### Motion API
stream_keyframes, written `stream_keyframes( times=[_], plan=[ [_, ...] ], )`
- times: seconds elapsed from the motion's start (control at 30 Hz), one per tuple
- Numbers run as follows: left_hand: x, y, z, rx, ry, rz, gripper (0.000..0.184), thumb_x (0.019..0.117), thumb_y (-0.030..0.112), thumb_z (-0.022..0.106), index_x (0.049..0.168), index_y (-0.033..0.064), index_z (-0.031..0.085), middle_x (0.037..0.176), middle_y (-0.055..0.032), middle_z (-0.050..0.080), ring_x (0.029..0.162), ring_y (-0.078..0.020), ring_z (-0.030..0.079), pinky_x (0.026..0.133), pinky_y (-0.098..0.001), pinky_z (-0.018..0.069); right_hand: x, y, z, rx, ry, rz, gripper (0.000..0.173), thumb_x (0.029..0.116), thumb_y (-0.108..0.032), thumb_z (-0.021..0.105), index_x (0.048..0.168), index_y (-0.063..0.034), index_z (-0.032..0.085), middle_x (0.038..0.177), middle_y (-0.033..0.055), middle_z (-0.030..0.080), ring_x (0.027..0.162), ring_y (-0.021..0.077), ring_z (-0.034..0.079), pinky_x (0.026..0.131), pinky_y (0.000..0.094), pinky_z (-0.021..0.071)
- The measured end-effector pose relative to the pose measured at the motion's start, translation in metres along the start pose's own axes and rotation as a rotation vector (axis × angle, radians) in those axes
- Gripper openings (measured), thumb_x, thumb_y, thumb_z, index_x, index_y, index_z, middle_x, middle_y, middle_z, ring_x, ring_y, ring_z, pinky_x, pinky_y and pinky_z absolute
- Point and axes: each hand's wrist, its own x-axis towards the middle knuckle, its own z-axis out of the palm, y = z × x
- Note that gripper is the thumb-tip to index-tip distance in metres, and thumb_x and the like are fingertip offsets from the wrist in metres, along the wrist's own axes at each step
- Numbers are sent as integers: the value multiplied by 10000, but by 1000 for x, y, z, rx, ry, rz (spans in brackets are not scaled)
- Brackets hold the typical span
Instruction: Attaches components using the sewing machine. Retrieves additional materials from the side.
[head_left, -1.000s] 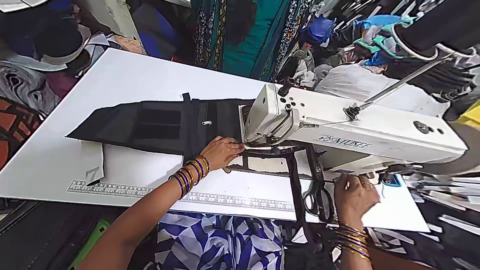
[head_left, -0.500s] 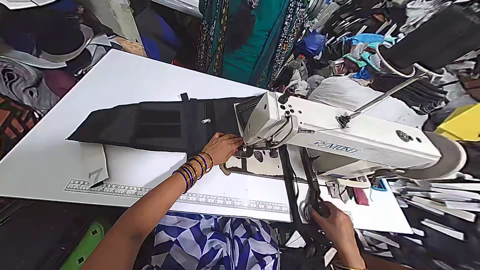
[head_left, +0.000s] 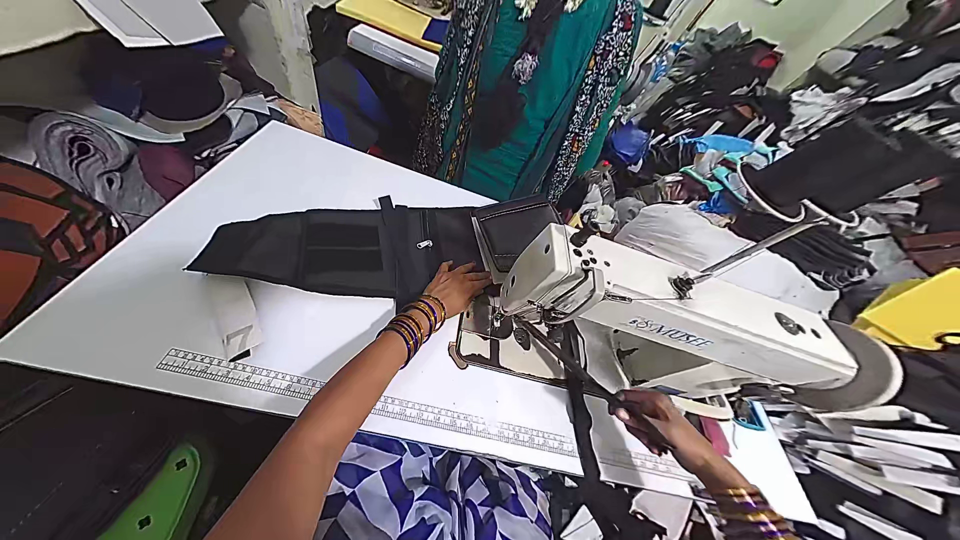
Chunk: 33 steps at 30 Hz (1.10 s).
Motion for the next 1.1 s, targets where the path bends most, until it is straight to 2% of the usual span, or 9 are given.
stream_keyframes(
  times=[0.3, 0.4, 0.5, 0.63, 0.73, 0.83, 0.9, 1.03, 1.1],
  plan=[
    [-138, -56, -69, 213, 353, -306, 668, 913, -143, 572, 1442, 263, 605, 1495, -216, 533, 1415, -501, 424, 1101, -747, 267, -19, 7, -4, -120, 124, -145, 70, 871, -234, 663, 823, -183, 657, 532, -167, 536, 405, -58, 448, 384, 145, 373],
    [-200, -63, -101, 295, 68, -512, 555, 965, -129, 510, 1410, 176, 641, 1325, -259, 637, 1207, -525, 583, 956, -678, 451, -52, 43, -3, -120, 351, -132, 88, 885, -184, 649, 861, -100, 656, 543, -159, 519, 425, -63, 447, 413, 146, 385],
    [-208, 40, -127, 318, -496, -511, 392, 946, -69, 565, 1334, -42, 613, 1256, -339, 609, 1144, -559, 591, 875, -655, 504, -52, 65, 1, -287, 520, -71, 169, 916, -161, 679, 909, 7, 670, 581, -53, 545, 466, 18, 475, 467, 247, 418],
    [-178, 135, -122, 94, -922, -207, 263, 964, 173, 651, 986, -86, 690, 1074, -302, 675, 1075, -503, 633, 864, -665, 476, -13, 62, 17, -647, 601, -49, 309, 935, -171, 683, 978, 135, 704, 783, 327, 661, 749, 513, 654, 719, 706, 468],
    [-140, 98, -106, -108, -293, -159, 409, 1005, 395, 593, 1042, 19, 748, 1059, -232, 721, 1055, -443, 674, 892, -680, 482, 3, 35, 40, -831, 646, 17, 360, 951, -195, 687, 1030, 156, 682, 1001, 409, 655, 980, 610, 639, 825, 745, 459],
    [-77, 19, -84, -523, 483, -405, 642, 992, 338, 638, 1512, 10, 455, 1545, -294, 422, 1397, -444, 452, 1138, -583, 369, -2, 2, 97, -701, 679, -378, 362, 898, -110, 720, 1157, 141, 684, 1168, 389, 642, 1097, 574, 627, 920, 697, 484],
    [-39, -7, -86, -1043, 575, -640, 711, 1048, 244, 589, 1637, 197, 195, 1679, -171, 220, 1423, -355, 445, 1066, -532, 471, -10, -30, 166, -521, 468, -579, 469, 914, -192, 701, 1280, 97, 655, 1336, 340, 604, 1238, 516, 591, 1030, 618, 475],
    [-2, -33, -124, -1219, 639, -711, 515, 1082, 153, 472, 1569, 276, 356, 1346, -106, 548, 769, -112, 493, 650, -276, 419, 11, -58, 285, -693, 163, -680, 731, 972, -546, 536, 1452, 4, 557, 1532, 384, 386, 1404, 627, 354, 1117, 713, 333],
    [14, -46, -166, -1284, 731, -598, 474, 1081, 101, 432, 1544, 188, 394, 1305, -83, 559, 729, -58, 490, 630, -225, 419, 55, -69, 291, -773, 211, -749, 708, 988, -568, 479, 1435, -32, 590, 1525, 374, 406, 1391, 638, 365, 1096, 747, 325]
  ],
)
